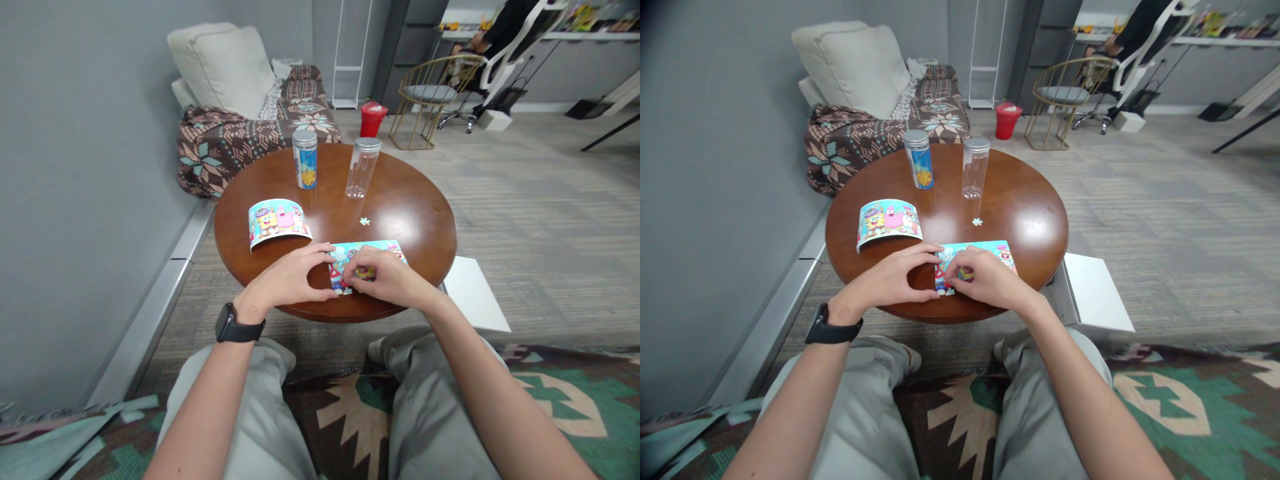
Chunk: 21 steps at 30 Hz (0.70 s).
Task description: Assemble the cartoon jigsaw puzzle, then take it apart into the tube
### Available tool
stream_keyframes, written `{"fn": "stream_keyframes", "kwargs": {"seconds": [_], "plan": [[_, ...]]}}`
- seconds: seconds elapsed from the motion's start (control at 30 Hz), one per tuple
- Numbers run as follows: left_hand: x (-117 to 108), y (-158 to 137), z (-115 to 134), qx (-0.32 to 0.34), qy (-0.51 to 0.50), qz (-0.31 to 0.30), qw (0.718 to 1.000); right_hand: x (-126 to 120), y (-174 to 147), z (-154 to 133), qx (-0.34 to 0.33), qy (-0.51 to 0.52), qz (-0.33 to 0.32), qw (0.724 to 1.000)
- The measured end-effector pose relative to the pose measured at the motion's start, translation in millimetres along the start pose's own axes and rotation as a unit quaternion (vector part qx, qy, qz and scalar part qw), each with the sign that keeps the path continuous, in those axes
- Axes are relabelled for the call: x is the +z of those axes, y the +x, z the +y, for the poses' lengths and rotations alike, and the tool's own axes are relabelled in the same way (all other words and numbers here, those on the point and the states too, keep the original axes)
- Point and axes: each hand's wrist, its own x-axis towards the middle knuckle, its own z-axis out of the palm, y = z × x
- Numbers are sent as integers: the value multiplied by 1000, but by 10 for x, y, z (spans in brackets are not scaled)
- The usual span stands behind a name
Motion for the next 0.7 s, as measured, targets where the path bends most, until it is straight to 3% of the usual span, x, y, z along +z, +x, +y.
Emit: {"fn": "stream_keyframes", "kwargs": {"seconds": [0.4, 0.53, 0.7], "plan": [[11, -7, -6, 0, 12, 2, 1000, -15, -26, 37, -57, -38, 1, 998], [13, -6, -10, 3, 10, 4, 1000, -93, -95, -21, -108, -69, -30, 991], [23, -7, -22, 5, 10, 9, 1000, -102, -140, -31, -104, -97, -67, 988]]}}
